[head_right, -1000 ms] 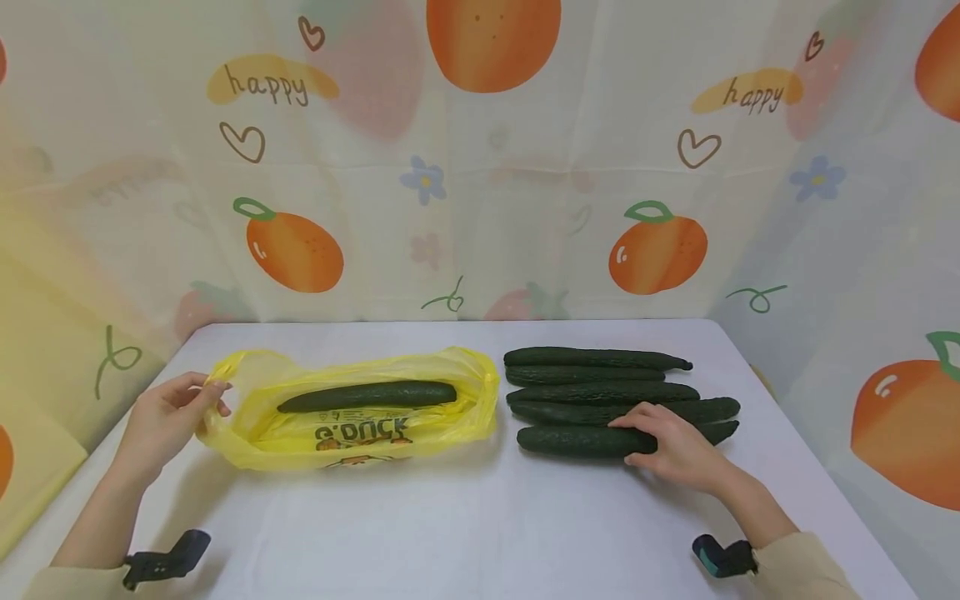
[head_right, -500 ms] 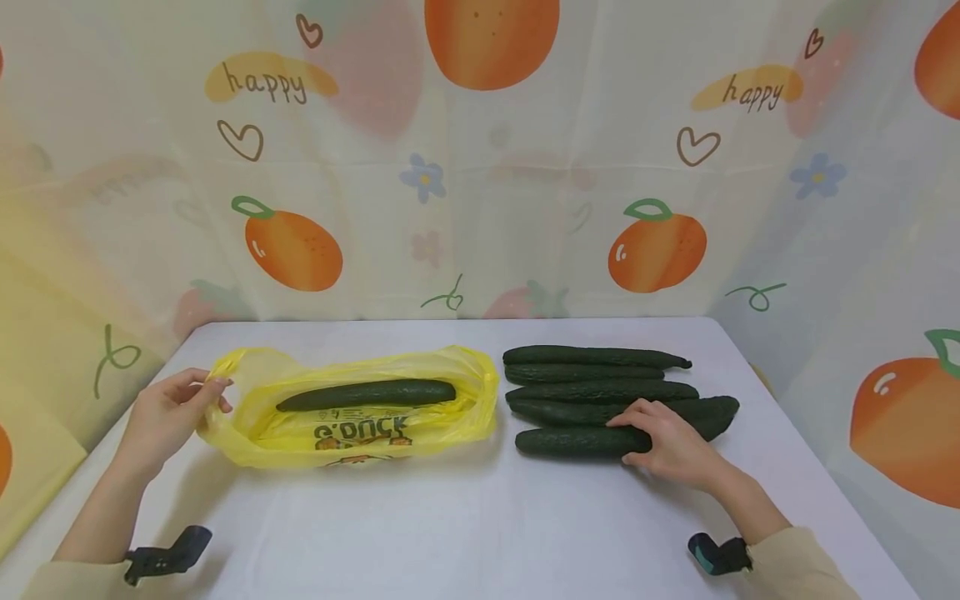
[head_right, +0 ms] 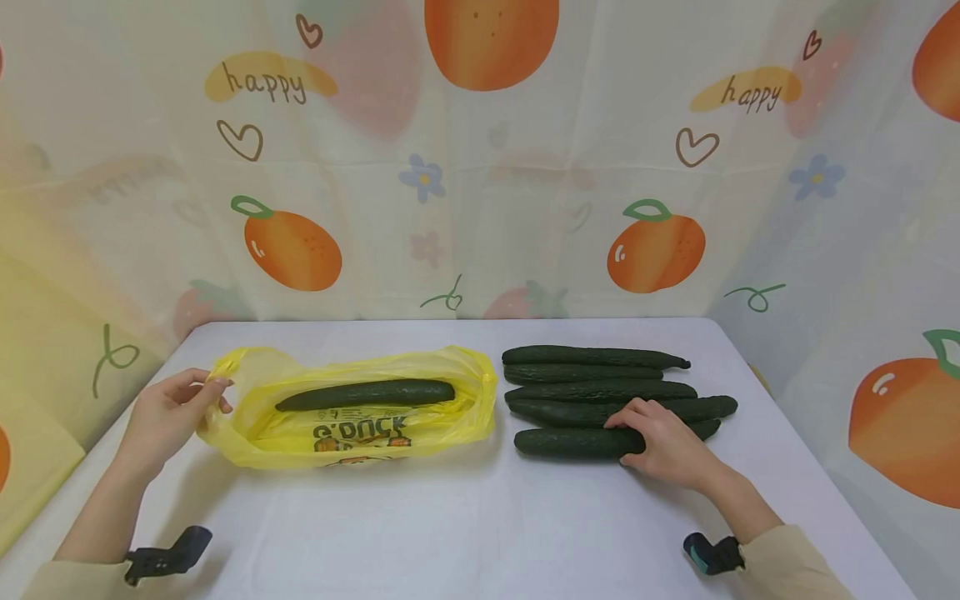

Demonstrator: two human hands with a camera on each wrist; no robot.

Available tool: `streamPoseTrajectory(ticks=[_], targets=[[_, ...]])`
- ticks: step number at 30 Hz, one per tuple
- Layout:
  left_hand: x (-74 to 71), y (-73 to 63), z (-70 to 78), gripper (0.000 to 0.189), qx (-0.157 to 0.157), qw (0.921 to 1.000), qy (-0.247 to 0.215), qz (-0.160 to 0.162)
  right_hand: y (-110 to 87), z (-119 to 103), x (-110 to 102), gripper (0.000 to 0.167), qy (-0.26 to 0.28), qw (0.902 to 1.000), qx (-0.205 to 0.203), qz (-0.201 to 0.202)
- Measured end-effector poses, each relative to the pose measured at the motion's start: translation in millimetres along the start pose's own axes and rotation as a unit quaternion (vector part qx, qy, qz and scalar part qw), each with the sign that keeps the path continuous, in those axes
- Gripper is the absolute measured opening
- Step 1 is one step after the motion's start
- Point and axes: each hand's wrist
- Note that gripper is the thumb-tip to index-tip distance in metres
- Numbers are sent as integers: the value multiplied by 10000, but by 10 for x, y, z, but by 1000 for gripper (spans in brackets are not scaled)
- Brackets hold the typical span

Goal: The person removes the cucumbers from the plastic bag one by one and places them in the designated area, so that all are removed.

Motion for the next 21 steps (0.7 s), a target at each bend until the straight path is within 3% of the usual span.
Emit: streamPoseTrajectory(ticks=[21], targets=[[18,-1,-17,37,48,10000,-28,37,-13,-59,-130,45,19,9995,-264,188]])
Point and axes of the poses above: each hand's wrist, its own y-axis towards the middle knuckle, its own x-axis out of the palm, z = x × y, and after that the axes turned 13 degrees about -z, right-handed
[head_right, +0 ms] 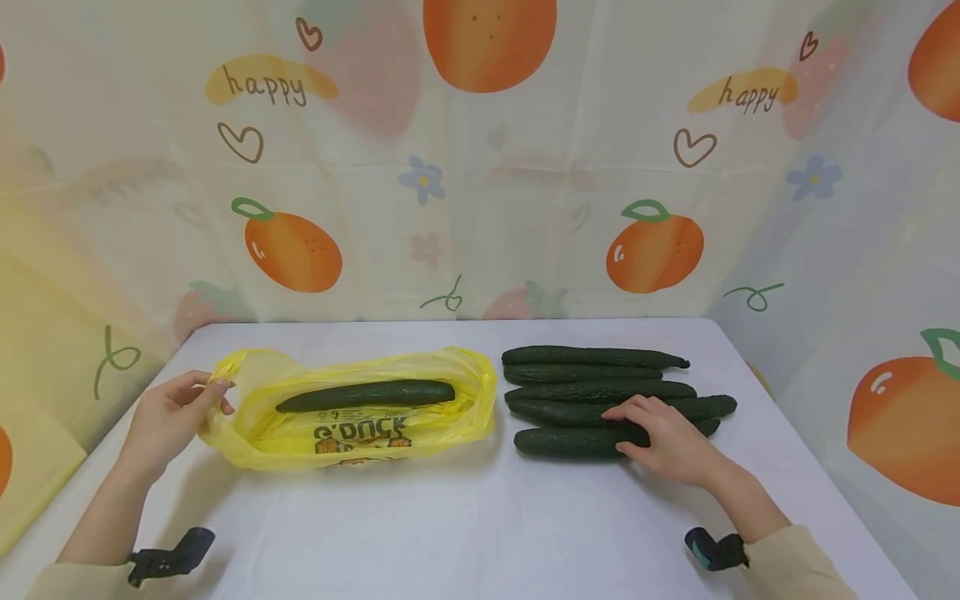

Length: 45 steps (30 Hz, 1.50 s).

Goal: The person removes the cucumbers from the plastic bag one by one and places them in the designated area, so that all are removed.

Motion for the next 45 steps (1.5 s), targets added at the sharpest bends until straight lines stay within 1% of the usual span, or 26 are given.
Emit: streamPoseTrajectory(ticks=[3,10,17,22,28,30,34,40,42,45], targets=[[7,2,-11,36,40,10000,21,10,37,-26,-59,46,88,9999,-62,69],[8,1,-23,35,30,10000,71,20,162,-78,-193,48,324,9982,-320,384],[11,11,-25,36,46,10000,54,28,320,-168,-278,48,699,9966,-278,331],[24,22,-24,35,39,9999,97,47,471,-289,-337,48,904,9948,-323,331],[34,25,-22,35,58,10000,75,24,701,-477,-401,44,1119,9899,-630,596],[35,25,-21,34,80,10000,54,18,777,-540,-415,44,1209,9879,-744,626],[38,25,-20,34,100,9999,47,37,920,-664,-434,43,1349,9846,-954,568],[41,26,-29,34,61,10000,35,46,1122,-868,-437,40,1653,9786,-1180,328],[44,24,-30,35,47,10000,33,47,1191,-945,-429,39,1689,9774,-1247,240],[49,22,-28,35,27,10000,27,48,1298,-1044,-403,38,1581,9777,-1375,144]])
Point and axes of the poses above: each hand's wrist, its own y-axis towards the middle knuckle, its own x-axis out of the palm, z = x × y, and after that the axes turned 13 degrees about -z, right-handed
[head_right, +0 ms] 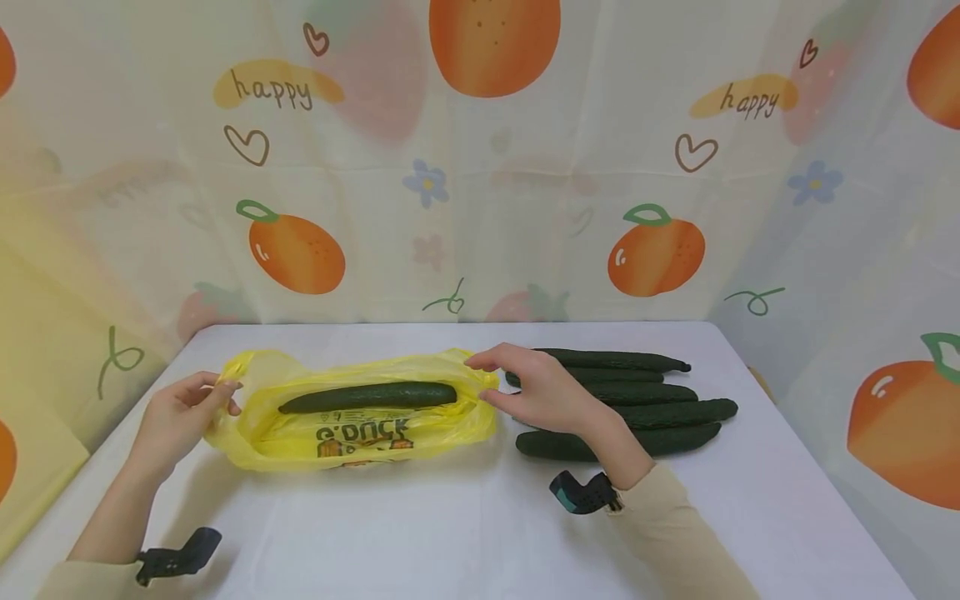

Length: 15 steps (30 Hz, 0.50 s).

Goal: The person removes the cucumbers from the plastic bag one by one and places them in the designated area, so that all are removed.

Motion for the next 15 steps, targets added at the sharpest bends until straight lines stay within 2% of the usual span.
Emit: streamPoseTrajectory(ticks=[8,15], targets=[[8,-12,1,34,-58,10000,68,2,309,-83,140,38,-25,9992,-168,-354],[6,-19,-19,36,-101,9999,133,-9,592,-186,231,37,152,9958,14,-900]])
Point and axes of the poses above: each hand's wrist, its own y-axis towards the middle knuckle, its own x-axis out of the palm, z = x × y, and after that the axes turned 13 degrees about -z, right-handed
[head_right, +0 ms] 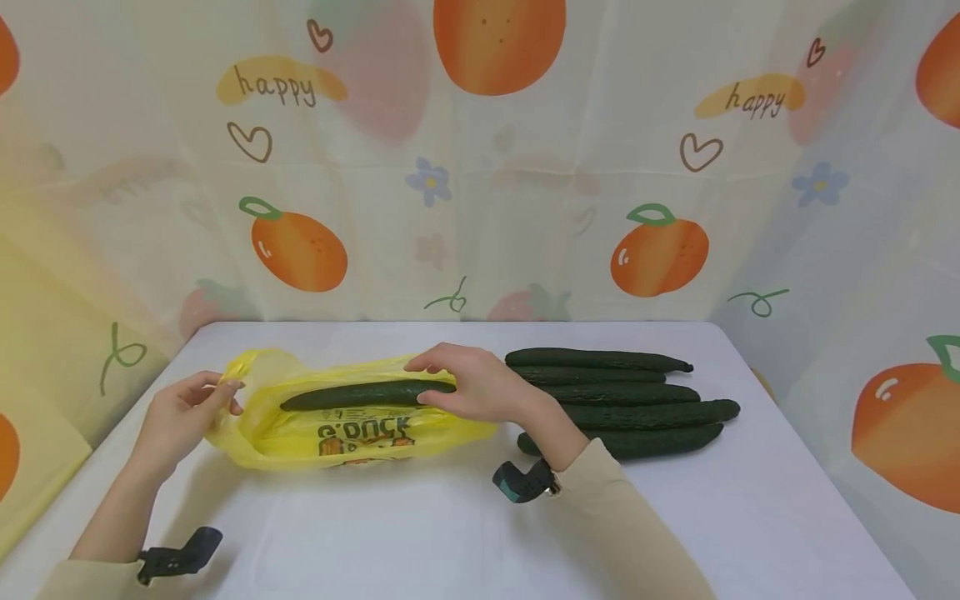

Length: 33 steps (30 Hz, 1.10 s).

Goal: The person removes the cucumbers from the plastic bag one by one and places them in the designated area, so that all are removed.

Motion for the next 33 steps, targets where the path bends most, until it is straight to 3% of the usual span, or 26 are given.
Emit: streamPoseTrajectory(ticks=[11,17,21,33], targets=[[17,-3,10,36,56,10000,-49,12,449,-113,41,39,93,9960,351,-812],[32,-4,14,36,-63,9998,-146,70,693,-71,76,38,72,9903,543,-1278],[34,-6,19,37,26,10000,-59,1,840,-29,115,36,153,9877,527,-1464],[32,-4,19,36,77,9999,70,-44,1105,111,251,36,442,9731,1017,-2020]])
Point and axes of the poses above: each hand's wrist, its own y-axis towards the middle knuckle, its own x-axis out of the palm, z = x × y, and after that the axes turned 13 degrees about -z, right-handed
